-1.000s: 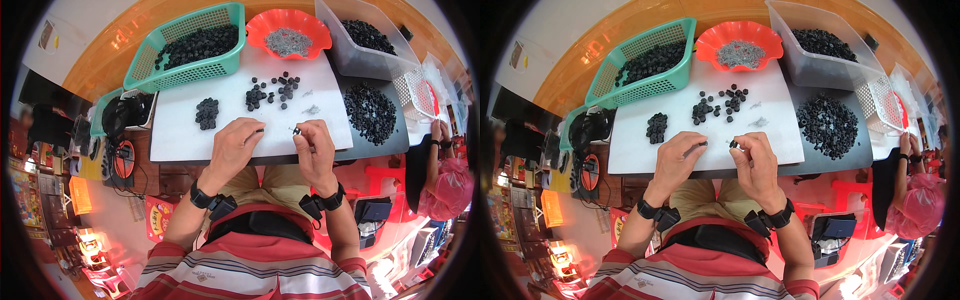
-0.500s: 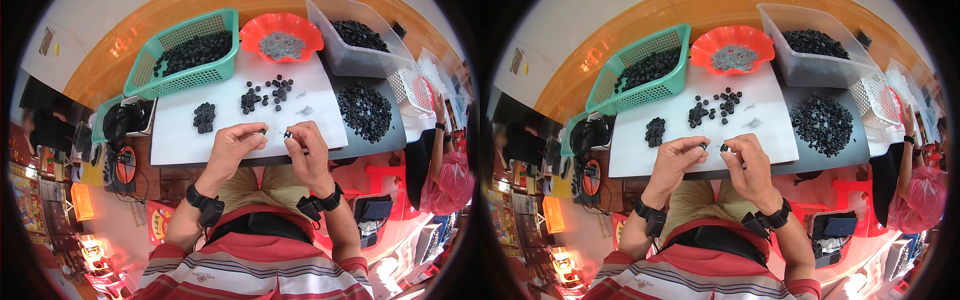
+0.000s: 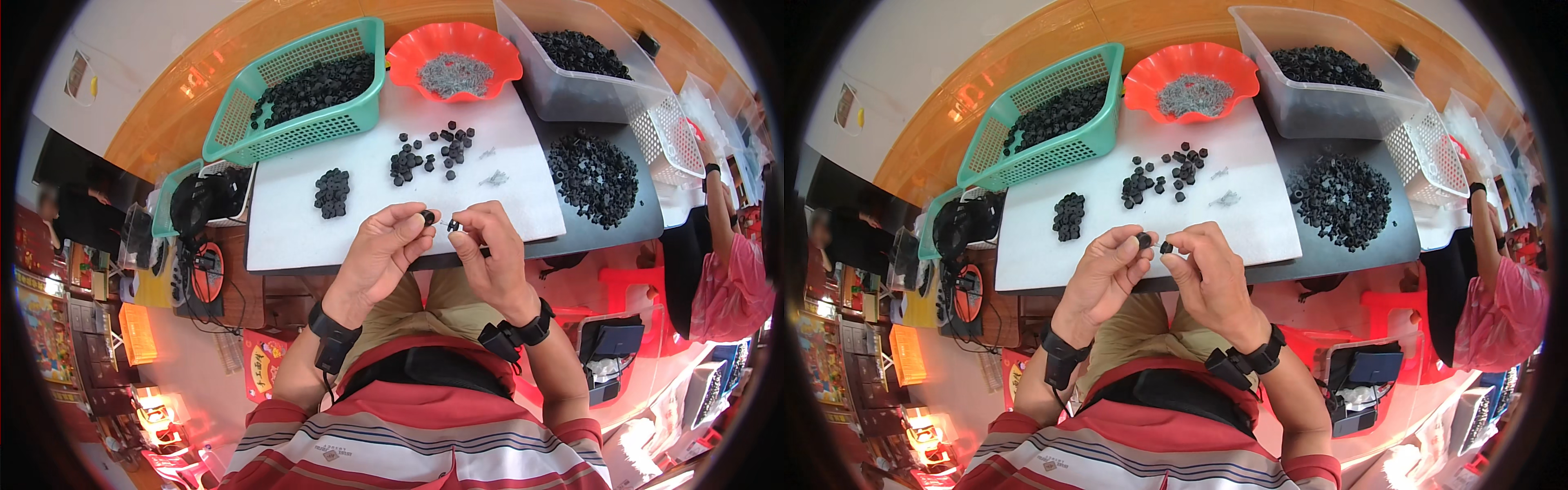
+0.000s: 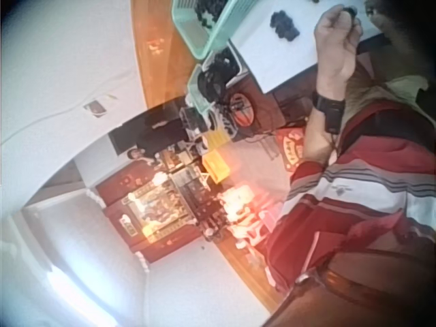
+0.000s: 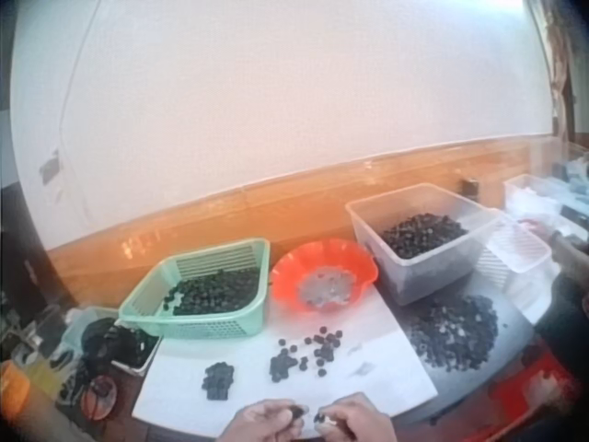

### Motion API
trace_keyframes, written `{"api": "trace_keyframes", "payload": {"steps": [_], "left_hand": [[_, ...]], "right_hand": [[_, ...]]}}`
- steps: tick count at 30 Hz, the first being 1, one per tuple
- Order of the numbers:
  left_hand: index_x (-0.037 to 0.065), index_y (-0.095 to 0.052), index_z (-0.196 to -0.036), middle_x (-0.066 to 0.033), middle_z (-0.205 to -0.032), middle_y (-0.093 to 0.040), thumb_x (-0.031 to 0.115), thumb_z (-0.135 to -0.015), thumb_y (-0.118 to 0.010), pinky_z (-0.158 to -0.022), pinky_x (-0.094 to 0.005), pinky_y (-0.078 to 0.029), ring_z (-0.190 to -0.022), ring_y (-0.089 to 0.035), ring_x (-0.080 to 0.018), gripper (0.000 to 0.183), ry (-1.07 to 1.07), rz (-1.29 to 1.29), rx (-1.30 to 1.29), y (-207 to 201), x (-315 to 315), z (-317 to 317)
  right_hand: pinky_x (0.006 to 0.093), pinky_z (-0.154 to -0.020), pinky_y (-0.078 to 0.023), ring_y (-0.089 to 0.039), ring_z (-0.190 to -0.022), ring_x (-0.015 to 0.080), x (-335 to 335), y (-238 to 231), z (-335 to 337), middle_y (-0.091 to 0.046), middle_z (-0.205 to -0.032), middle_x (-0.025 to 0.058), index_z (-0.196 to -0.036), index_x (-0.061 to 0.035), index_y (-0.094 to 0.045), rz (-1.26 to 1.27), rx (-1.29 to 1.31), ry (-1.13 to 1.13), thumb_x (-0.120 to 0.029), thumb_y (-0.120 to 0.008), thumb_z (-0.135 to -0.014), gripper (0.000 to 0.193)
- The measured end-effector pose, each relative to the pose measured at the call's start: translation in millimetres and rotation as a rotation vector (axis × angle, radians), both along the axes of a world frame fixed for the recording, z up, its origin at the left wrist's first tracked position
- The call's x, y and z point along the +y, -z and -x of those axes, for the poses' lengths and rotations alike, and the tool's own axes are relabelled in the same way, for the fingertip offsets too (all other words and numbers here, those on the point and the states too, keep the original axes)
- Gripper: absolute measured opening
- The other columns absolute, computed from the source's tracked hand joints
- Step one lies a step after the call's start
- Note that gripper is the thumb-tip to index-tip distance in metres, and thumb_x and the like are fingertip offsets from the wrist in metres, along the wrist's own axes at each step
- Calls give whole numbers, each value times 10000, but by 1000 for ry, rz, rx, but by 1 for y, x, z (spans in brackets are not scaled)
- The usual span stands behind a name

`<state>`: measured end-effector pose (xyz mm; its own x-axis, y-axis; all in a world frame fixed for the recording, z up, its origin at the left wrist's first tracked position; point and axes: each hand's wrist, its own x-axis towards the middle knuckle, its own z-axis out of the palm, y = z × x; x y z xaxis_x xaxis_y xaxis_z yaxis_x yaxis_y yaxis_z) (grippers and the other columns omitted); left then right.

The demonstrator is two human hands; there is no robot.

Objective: Manually assemble small plastic/rubber components with pins.

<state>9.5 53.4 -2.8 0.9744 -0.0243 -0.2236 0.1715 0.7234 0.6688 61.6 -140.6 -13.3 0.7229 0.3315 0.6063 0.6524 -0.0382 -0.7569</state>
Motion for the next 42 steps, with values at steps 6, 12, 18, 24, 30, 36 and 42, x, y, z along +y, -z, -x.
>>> {"api": "trace_keyframes", "payload": {"steps": [6, 12, 18, 24, 30, 36, 42], "left_hand": [[10, -671, -1175, -168, -1171, -723, 68, -985, -696, -875, -272, -647, -981, -735, -176, 201, -7, 49, 17, 1, 2, 1], [31, -673, -1179, -125, -1142, -730, 109, -988, -704, -867, -273, -642, -967, -730, -165, 208, 5, 53, 17, 0, 0, 2], [50, -667, -1196, -100, -1136, -731, 148, -999, -701, -873, -284, -623, -982, -718, -156, 222, 17, 70, 16, 1, 1, 2], [52, -671, -1190, -64, -1077, -725, 158, -994, -712, -866, -282, -617, -962, -716, -150, 227, 15, 52, 37, 2, 1, 2], [50, -680, -1181, -60, -1064, -723, 145, -992, -713, -847, -279, -619, -950, -713, -145, 215, -1, 33, 43, 1, -1, 2], [37, -695, -1164, -66, -1027, -730, 126, -986, -717, -830, -275, -624, -915, -718, -145, 200, -22, 2, 56, 0, -2, 3], [15, -706, -1158, -76, -1030, -733, 101, -980, -718, -830, -278, -625, -903, -718, -143, 198, -42, -56, 53, -1, -8, 5]], "right_hand": [[305, -561, -499, -590, -623, 185, 6, -4, 1, -621, -1005, 119, -1131, -31, -643, -12, -7, -9, -84, -726, -951, 206], [321, -561, -514, -633, -637, 218, 10, -7, -1, -627, -1021, 126, -1146, -32, -648, 2, -3, -31, -100, -707, -967, 200], [348, -557, -524, -664, -640, 245, 13, -9, -2, -627, -1028, 131, -1144, -35, -649, 19, 17, -19, -117, -707, -968, 202], [367, -563, -535, -672, -648, 271, 14, -10, -2, -630, -1033, 132, -1134, -39, -644, 60, 34, -11, -100, -718, -951, 206], [387, -569, -537, -675, -679, 311, 15, -8, -2, -637, -1017, 135, -1130, -46, -641, 99, 28, 1, -86, -733, -925, 228], [389, -576, -535, -675, -691, 315, 14, -10, -1, -639, -1007, 129, -1121, -49, -650, 113, 28, 5, -81, -736, -916, 225], [360, -577, -537, -673, -690, 273, 16, -6, -2, -644, -965, 109, -1111, -40, -680, 62, -23, 22, -39, -758, -883, 240]]}}
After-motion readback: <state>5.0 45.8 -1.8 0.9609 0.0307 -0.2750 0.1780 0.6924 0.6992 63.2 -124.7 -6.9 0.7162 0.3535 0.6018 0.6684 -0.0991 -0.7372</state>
